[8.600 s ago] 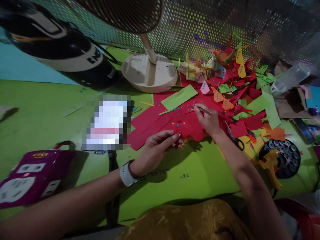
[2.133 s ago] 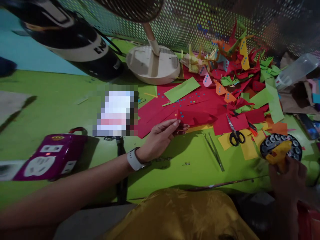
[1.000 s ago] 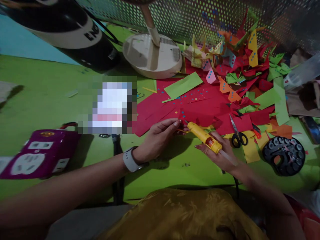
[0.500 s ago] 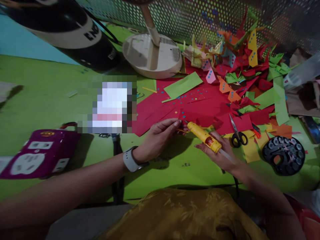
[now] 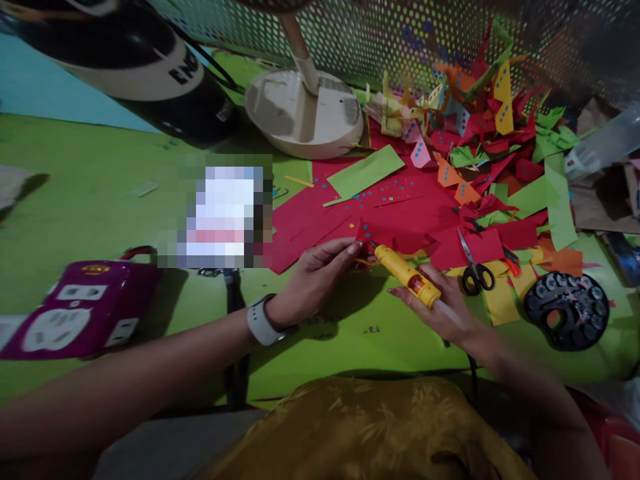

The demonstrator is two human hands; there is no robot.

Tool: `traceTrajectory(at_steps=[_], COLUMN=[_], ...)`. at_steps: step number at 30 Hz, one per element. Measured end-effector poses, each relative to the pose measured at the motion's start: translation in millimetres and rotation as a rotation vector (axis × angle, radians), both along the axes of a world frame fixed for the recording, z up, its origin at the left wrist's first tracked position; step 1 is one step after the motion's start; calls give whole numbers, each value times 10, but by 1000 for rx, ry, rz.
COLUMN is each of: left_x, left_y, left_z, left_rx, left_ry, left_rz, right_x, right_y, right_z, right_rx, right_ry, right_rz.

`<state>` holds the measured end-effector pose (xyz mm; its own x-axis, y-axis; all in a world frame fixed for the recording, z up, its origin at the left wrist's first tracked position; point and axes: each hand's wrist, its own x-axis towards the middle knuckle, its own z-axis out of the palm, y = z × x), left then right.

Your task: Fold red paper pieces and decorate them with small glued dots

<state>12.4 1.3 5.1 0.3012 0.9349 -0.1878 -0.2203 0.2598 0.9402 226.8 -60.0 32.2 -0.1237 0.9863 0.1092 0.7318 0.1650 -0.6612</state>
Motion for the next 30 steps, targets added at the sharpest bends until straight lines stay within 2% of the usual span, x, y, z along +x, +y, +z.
traceTrajectory(at_steps=[7,9,11,15,18,19,21,25,30], left_x=[4,6,8,8,10,11,14,16,17], left_y=[1,3,6,13,17,17,18,20,25], left_z=[41,41,28,-14,-31,-33,-34,-39,-61], left_rx=[28,23,12,-12,-35,-38,-37,-33,-28], left_ry=[37,32,32,-4,-28,-32,-37,-41,-48], left_rz=[10,12,32,36,28,35,48,60,77], right_x=[167,257,388,836,1254,1378,1575,1754,1786], right_y=[-87,-138,-222,-543,-876,-980,-1146,-1266,-1264], right_z=[87,161,235,287,229,201,144,56,67], right_rx=[257,307,318,424,245,137,23,-103,-89], right_ry=[-272,-348,-421,-519,-606,-623,-608,-577,-653], right_rz=[167,107,-17,-271,-584,-668,-804,-918,-912])
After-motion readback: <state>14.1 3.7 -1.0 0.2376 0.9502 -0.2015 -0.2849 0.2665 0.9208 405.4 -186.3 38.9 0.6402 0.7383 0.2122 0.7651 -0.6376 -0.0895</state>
